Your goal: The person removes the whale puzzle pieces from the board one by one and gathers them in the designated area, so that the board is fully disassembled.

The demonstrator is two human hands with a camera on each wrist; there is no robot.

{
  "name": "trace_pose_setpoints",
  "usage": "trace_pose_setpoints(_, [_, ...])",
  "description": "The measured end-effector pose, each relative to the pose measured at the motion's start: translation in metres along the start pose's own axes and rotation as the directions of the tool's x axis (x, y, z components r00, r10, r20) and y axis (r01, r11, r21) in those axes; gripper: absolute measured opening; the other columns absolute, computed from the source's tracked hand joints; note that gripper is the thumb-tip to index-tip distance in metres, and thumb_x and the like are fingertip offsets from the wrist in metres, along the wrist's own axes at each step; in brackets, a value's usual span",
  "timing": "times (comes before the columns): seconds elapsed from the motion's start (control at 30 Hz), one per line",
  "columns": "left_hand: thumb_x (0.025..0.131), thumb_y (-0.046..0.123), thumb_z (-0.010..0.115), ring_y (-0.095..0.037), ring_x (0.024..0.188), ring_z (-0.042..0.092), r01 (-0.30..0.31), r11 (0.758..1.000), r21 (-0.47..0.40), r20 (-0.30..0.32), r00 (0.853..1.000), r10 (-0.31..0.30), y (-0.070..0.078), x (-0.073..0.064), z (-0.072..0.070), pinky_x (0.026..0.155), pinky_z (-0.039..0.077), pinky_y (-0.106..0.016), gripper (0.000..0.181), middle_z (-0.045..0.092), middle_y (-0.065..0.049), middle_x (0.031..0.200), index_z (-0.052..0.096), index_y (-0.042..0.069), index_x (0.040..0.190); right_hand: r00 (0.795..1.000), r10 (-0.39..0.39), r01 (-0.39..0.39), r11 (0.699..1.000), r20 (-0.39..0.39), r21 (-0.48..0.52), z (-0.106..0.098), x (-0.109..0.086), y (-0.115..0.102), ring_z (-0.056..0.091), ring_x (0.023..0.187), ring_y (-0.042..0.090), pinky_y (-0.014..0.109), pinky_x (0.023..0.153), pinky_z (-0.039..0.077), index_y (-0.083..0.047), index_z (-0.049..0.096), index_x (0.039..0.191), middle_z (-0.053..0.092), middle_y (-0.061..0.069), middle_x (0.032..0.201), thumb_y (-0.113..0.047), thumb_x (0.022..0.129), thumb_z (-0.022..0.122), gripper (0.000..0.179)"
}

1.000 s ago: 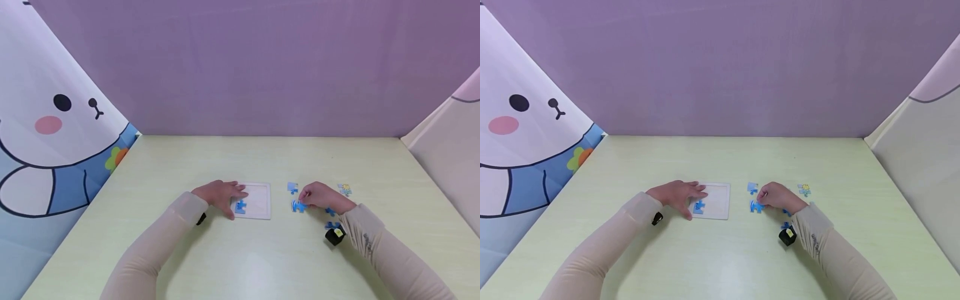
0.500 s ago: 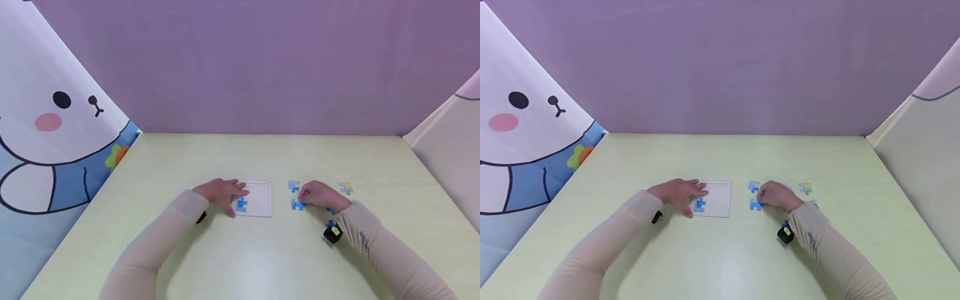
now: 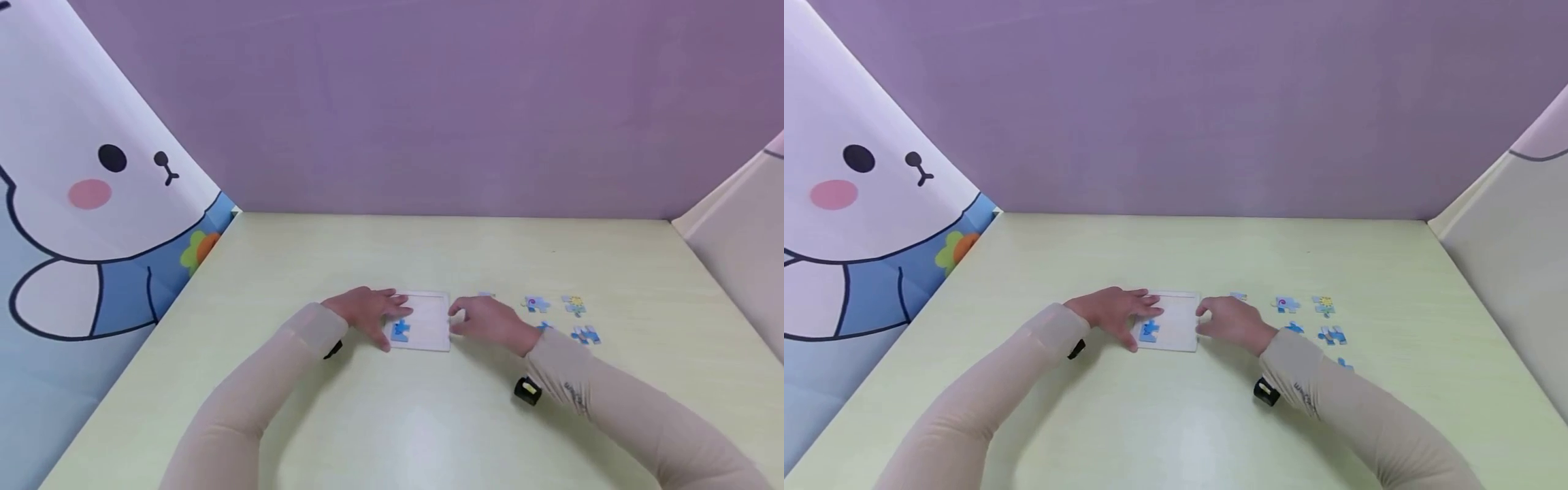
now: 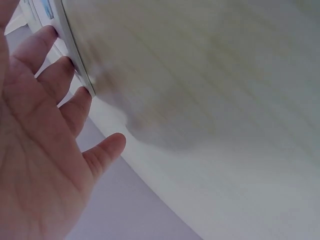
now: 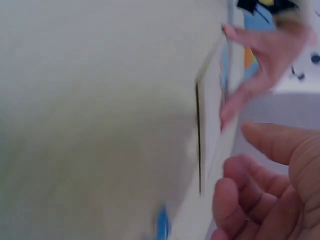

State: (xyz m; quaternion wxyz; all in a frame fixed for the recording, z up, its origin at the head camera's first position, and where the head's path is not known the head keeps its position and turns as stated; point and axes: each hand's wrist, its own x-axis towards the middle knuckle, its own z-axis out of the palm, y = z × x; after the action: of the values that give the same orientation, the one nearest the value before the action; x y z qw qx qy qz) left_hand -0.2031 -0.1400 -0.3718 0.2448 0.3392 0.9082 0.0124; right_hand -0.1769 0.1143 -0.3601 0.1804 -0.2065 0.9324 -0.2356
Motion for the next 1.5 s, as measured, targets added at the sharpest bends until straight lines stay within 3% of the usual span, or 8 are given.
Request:
trace_pose_setpoints(0.27, [0.078,0.044,0.076,-0.018,0.145,0.015,0.0,0.999,-0.032,0.016,1.0,0.0,0.001,0.002,-0.002,0.111,0.026,-0.044,0.081,0.023,0.009,0.157,0.037,0.03,0.148,0.999,-0.043,0.044,0.994,0.014,-0.099,0.027,0.013,-0.035,0.059,0.086,0.016,0.034,0.07,0.048,-0.008,0.067,0.118,0.07,0.003,0.105,-0.027,0.083,0.074,0.04])
trace_pose_setpoints(0.37, [0.078,0.045,0.075,-0.018,0.145,0.015,0.004,1.0,-0.019,0.013,1.0,-0.004,0.001,0.002,-0.003,0.11,0.027,-0.044,0.081,0.024,0.01,0.157,0.037,0.031,0.148,0.999,-0.043,0.046,0.987,0.018,-0.153,0.034,0.019,-0.044,0.06,0.083,0.015,0.034,0.065,0.048,-0.01,0.069,0.114,0.07,0.002,0.103,-0.029,0.082,0.075,0.038])
trace_pose_setpoints(0.6, [0.077,0.042,0.077,-0.016,0.145,0.016,0.021,0.999,-0.042,0.012,1.0,-0.02,0.001,-0.001,-0.004,0.109,0.03,-0.042,0.078,0.026,0.01,0.156,0.042,0.032,0.146,0.999,-0.021,0.03,0.977,0.041,-0.213,0.042,0.03,-0.061,0.055,0.066,0.013,0.035,0.057,0.046,-0.013,0.071,0.099,0.064,-0.005,0.076,-0.029,0.082,0.075,0.024])
trace_pose_setpoints(0.9, [0.08,0.047,0.073,-0.018,0.145,0.016,-0.021,0.998,0.051,0.02,1.0,0.02,0.002,0.0,-0.007,0.109,0.031,-0.042,0.072,0.025,0.007,0.157,0.044,0.033,0.144,1.0,0.005,-0.003,0.98,0.013,-0.197,0.041,0.032,-0.066,0.057,0.072,0.015,0.036,0.057,0.047,-0.015,0.071,0.111,0.07,0.001,0.092,-0.022,0.077,0.077,0.035])
trace_pose_setpoints(1.0, [0.079,0.045,0.075,-0.018,0.145,0.016,-0.011,1.0,0.005,0.016,1.0,0.011,0.003,-0.001,-0.006,0.108,0.031,-0.042,0.072,0.025,0.007,0.157,0.045,0.032,0.144,1.0,-0.001,0.002,0.987,0.005,-0.163,0.04,0.032,-0.065,0.059,0.079,0.017,0.036,0.06,0.047,-0.014,0.071,0.11,0.07,0.001,0.097,-0.02,0.078,0.077,0.033])
trace_pose_setpoints(1.13, [0.078,0.045,0.076,-0.016,0.145,0.014,0.016,0.999,-0.048,0.031,0.999,-0.015,0.003,0.002,-0.002,0.11,0.028,-0.042,0.077,0.023,0.009,0.157,0.043,0.029,0.145,0.999,-0.012,0.01,0.999,-0.036,-0.048,0.042,0.032,-0.059,0.059,0.083,0.017,0.035,0.062,0.044,-0.014,0.073,0.096,0.07,0.0,0.099,-0.017,0.083,0.071,0.013])
trace_pose_setpoints(1.27, [0.078,0.045,0.076,-0.016,0.145,0.014,0.023,0.999,-0.041,0.022,1.0,-0.022,0.001,0.003,-0.001,0.111,0.027,-0.043,0.077,0.023,0.01,0.157,0.043,0.029,0.146,0.995,-0.036,0.041,0.998,-0.09,0.055,0.041,0.031,-0.056,0.055,0.075,0.015,0.031,0.059,0.041,-0.015,0.071,0.084,0.068,-0.003,0.088,-0.013,0.084,0.067,0.004])
trace_pose_setpoints(1.5, [0.077,0.047,0.076,-0.019,0.145,0.015,0.01,1.0,-0.003,0.021,1.0,-0.01,-0.002,0.006,-0.004,0.109,0.03,-0.042,0.082,0.023,0.009,0.157,0.037,0.031,0.148,0.995,-0.017,0.03,0.991,-0.094,0.133,0.024,0.022,-0.046,0.057,0.078,0.015,0.03,0.068,0.044,-0.011,0.071,0.087,0.069,-0.001,0.091,-0.013,0.087,0.066,0.006])
